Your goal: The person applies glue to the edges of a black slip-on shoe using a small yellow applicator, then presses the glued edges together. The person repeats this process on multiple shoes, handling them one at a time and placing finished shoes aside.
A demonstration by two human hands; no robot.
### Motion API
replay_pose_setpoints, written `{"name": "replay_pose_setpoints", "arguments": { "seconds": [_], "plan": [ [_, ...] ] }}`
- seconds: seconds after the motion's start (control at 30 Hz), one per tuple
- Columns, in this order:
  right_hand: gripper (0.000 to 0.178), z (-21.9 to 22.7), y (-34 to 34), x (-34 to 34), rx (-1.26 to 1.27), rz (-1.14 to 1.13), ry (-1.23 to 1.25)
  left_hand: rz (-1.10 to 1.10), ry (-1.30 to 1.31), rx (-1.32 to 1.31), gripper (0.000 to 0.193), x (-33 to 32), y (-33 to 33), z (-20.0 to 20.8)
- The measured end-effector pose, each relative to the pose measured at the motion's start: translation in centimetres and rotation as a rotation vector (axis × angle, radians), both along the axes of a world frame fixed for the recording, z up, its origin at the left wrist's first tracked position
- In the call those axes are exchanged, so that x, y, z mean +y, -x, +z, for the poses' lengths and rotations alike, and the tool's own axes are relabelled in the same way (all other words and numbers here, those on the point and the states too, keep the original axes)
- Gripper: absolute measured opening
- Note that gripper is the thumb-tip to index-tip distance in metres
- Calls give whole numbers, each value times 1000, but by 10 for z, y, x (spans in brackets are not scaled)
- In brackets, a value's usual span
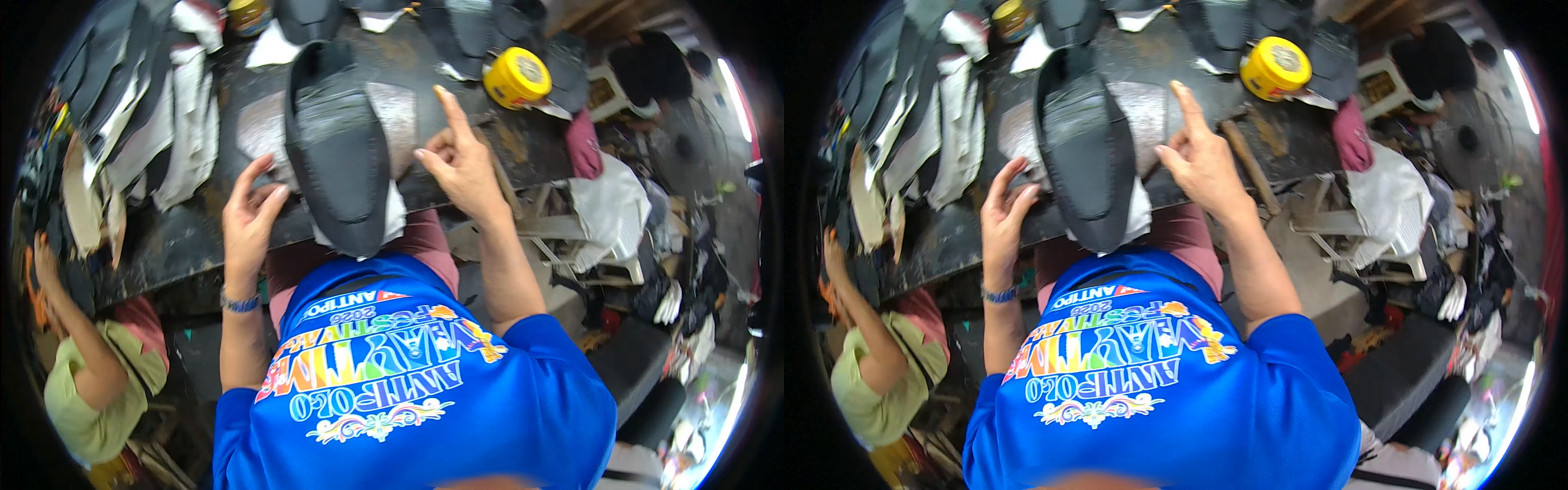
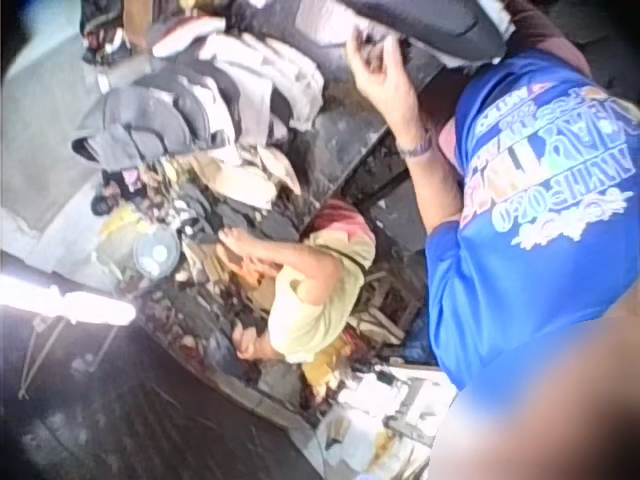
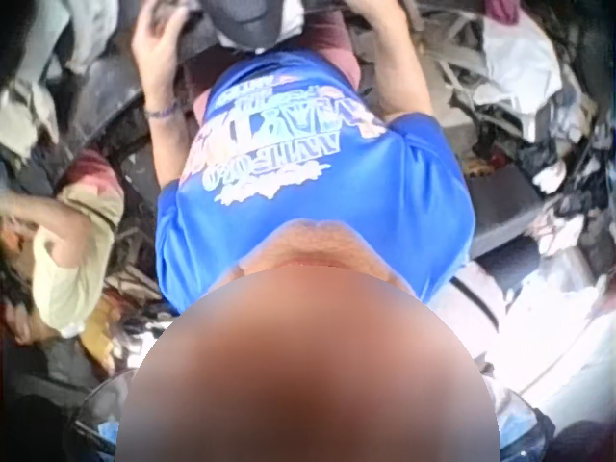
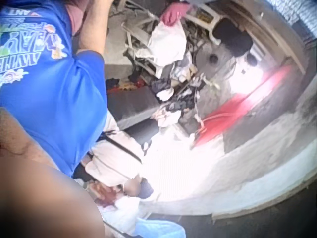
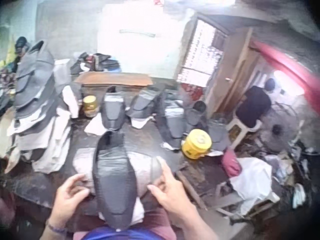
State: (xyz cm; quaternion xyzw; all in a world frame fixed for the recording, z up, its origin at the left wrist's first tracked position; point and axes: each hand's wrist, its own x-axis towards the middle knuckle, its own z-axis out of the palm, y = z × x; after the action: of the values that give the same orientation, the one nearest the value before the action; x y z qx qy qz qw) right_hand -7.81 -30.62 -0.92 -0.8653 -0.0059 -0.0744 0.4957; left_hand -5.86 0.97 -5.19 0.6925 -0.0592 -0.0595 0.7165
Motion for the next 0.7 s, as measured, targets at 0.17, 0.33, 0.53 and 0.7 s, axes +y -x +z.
{"name": "replay_pose_setpoints", "arguments": {
  "seconds": [0.17,0.33,0.53,0.7],
  "plan": [
    [87,-6,5,-4,-55,4,-213,-30,-47,-44,42,-4,10,7],
    [80,-4,-28,-5,-191,-3,-354,4,-109,-266,33,-18,9,17],
    [74,6,-97,22,-195,114,-471,3,-182,-393,31,-26,0,31],
    [74,14,-120,58,-307,89,-121,-34,-245,-417,32,-20,-3,35]
  ]
}}
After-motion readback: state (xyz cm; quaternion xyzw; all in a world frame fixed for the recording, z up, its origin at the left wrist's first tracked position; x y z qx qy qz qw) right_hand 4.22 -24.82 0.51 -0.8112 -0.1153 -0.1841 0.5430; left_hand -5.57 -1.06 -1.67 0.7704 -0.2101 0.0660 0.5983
